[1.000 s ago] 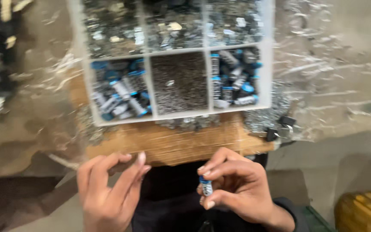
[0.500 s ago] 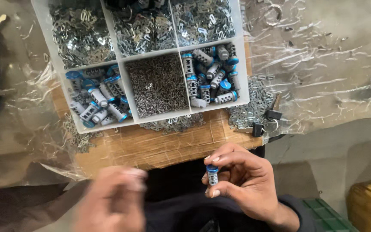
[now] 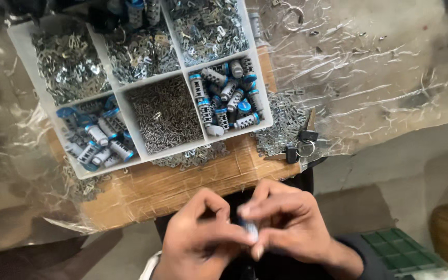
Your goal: The person assembles small key cylinders by inserting metal pins into cylindrical housings and attaching key blanks. They repeatedly pick components from a compartmentalized tray, insert pins, and place the finished units into a pile on the table.
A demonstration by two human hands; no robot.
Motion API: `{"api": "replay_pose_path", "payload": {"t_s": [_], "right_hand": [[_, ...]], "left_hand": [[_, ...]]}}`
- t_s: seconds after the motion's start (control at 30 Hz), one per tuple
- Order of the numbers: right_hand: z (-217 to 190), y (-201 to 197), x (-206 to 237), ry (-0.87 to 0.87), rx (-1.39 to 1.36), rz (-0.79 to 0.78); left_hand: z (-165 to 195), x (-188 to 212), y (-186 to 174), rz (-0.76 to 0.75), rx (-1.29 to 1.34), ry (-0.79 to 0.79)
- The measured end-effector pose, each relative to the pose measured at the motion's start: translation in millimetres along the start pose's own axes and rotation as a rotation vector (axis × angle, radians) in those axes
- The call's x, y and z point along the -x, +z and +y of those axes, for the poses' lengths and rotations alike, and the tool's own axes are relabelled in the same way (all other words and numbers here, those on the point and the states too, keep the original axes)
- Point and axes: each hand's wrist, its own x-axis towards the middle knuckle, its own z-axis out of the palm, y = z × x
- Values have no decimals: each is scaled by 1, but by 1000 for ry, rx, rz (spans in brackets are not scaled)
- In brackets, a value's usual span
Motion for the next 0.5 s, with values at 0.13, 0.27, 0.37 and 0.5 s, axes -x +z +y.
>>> {"api": "replay_pose_path", "payload": {"t_s": [0.13, 0.27, 0.37, 0.5], "right_hand": [[-1, -10, 10, -6, -114, 40], [-2, -17, 22, -48, -199, 317], [-4, -23, 28, -58, -201, 338], [-4, -26, 32, -71, -191, 348]], "left_hand": [[11, -14, 8, 92, -186, 72], [21, -47, 24, 187, -725, 238], [25, -56, 23, 250, -799, 261], [26, -50, 16, 298, -691, 228]]}}
